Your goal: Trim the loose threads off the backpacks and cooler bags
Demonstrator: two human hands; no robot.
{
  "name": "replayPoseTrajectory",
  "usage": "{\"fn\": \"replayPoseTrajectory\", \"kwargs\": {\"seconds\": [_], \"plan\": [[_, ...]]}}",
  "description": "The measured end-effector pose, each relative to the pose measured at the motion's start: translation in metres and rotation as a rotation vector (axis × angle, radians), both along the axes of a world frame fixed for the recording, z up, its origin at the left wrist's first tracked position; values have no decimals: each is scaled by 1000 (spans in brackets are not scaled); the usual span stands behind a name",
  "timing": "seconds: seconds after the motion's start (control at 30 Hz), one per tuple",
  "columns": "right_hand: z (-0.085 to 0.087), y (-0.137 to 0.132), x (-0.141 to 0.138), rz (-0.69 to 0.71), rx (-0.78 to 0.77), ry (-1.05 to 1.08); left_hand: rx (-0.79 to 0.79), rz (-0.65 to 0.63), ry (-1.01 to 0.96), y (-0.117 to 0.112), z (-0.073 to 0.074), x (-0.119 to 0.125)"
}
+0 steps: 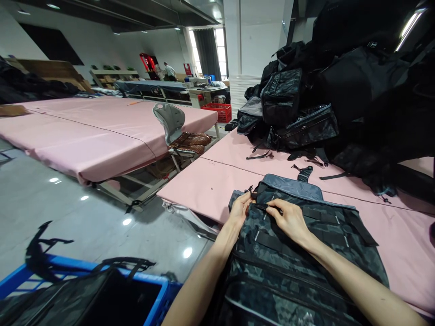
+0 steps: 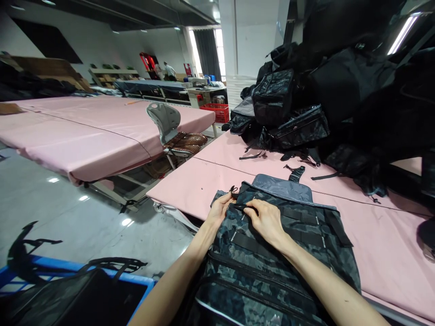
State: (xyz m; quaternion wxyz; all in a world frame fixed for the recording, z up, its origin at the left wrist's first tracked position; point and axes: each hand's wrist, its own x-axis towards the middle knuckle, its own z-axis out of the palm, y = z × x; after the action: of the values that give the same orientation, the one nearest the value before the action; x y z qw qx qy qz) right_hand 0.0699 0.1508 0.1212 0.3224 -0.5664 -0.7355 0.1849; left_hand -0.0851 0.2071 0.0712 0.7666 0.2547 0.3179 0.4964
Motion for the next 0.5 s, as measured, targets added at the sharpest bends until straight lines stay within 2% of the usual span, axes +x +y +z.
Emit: {"fn": "replayPoseTrajectory", "kwargs": {"seconds": [0.07,0.13,0.2,0.27,0.33,0.5], "plan": [[-2,2,1,2,4,26,29,23,7,-3,4,-2],[-4,6,6,-49,-35,131,175,88,131,-7,11,-8],[-5,11,14,-84,-56,298,432,132,366,-11,21,-17],[-6,15,21,-81,-49,451,720,107,624,-14,29,-26],[-5,16,24,-64,-52,540,937,74,835,-16,32,-32],[-2,8,21,-53,-81,588,1184,11,1380,-25,25,-33]]}}
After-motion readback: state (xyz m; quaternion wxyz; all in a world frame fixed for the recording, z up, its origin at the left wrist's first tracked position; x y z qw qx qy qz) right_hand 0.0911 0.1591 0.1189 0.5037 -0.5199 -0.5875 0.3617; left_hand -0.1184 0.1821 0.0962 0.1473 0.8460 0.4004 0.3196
